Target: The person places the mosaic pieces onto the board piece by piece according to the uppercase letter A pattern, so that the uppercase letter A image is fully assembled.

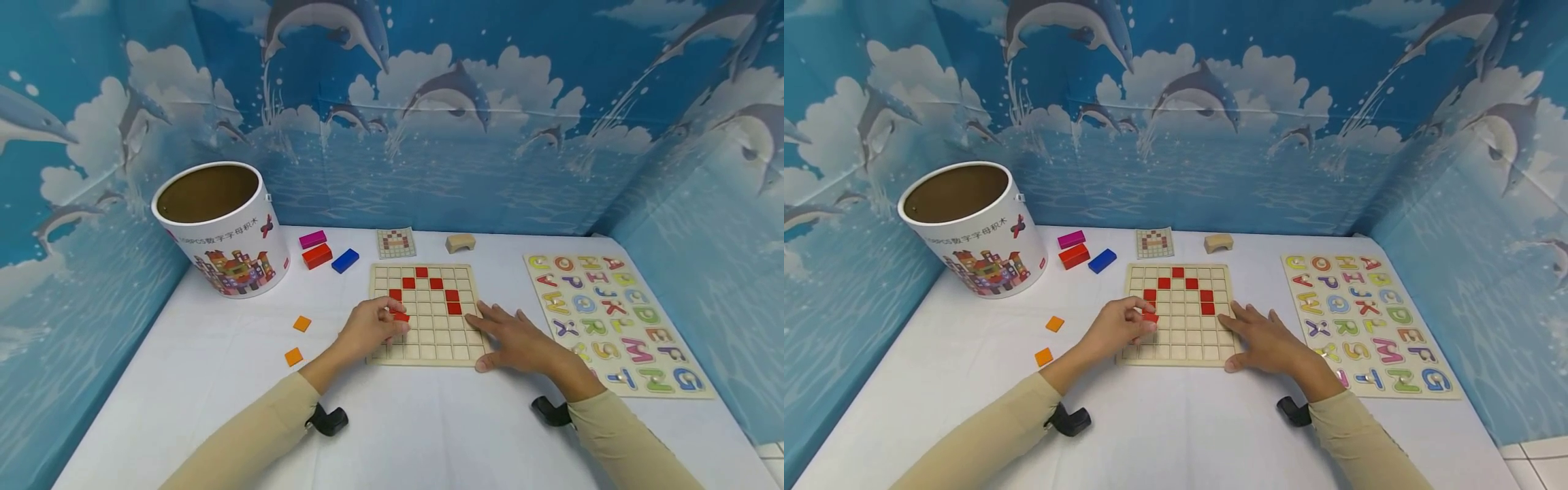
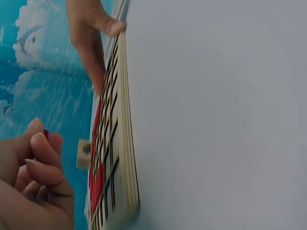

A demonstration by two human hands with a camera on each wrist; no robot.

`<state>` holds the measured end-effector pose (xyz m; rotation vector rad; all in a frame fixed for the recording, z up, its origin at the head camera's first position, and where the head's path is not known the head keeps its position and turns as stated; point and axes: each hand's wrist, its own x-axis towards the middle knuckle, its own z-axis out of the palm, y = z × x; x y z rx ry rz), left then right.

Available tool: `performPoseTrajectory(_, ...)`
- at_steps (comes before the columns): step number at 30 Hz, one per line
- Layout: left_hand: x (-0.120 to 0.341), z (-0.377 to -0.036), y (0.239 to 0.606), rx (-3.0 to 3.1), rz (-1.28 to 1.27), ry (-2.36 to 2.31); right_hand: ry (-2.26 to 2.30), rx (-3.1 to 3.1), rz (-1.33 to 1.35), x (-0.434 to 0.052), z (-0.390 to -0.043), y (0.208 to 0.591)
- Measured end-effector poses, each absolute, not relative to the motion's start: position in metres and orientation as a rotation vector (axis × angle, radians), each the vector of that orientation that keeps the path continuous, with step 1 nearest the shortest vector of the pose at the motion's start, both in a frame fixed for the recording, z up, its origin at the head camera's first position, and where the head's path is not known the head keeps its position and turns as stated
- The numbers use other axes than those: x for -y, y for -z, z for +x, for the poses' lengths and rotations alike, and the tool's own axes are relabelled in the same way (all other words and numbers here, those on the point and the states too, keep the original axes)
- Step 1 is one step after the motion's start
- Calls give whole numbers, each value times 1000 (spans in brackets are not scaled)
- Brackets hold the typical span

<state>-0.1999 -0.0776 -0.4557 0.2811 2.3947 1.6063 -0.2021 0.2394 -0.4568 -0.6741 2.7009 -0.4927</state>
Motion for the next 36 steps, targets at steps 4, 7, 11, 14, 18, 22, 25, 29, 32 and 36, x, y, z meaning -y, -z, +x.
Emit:
performPoseTrajectory(4, 43, -206, 458, -2336, 245, -1656, 500, -2698, -668, -241, -202, 458)
performPoseTrajectory(7, 22, -209, 460, -2351, 247, -1626, 500, -2698, -673, -241, -202, 458)
performPoseTrajectory(11, 4, -215, 466, -2466, 297, -1522, 479, -2710, -684, -241, -202, 459)
performPoseTrajectory(14, -7, -220, 471, -2590, 345, -1397, 472, -2714, -688, -241, -202, 459)
performPoseTrajectory(18, -18, -224, 473, -2699, 359, -1241, 474, -2711, -688, -241, -203, 459)
performPoseTrajectory(22, -26, -225, 473, -2739, 370, -1148, 479, -2706, -684, -241, -203, 458)
performPoseTrajectory(25, -30, -224, 472, -2757, 387, -1097, 481, -2705, -684, -241, -203, 458)
performPoseTrajectory(29, -31, -222, 471, -2779, 394, -1057, 471, -2706, -687, -240, -204, 459)
performPoseTrajectory(32, -32, -222, 471, -2799, 391, -1034, 463, -2705, -687, -241, -205, 460)
performPoseTrajectory(36, -32, -222, 470, -2815, 395, -1027, 462, -2706, -687, -241, -205, 460)
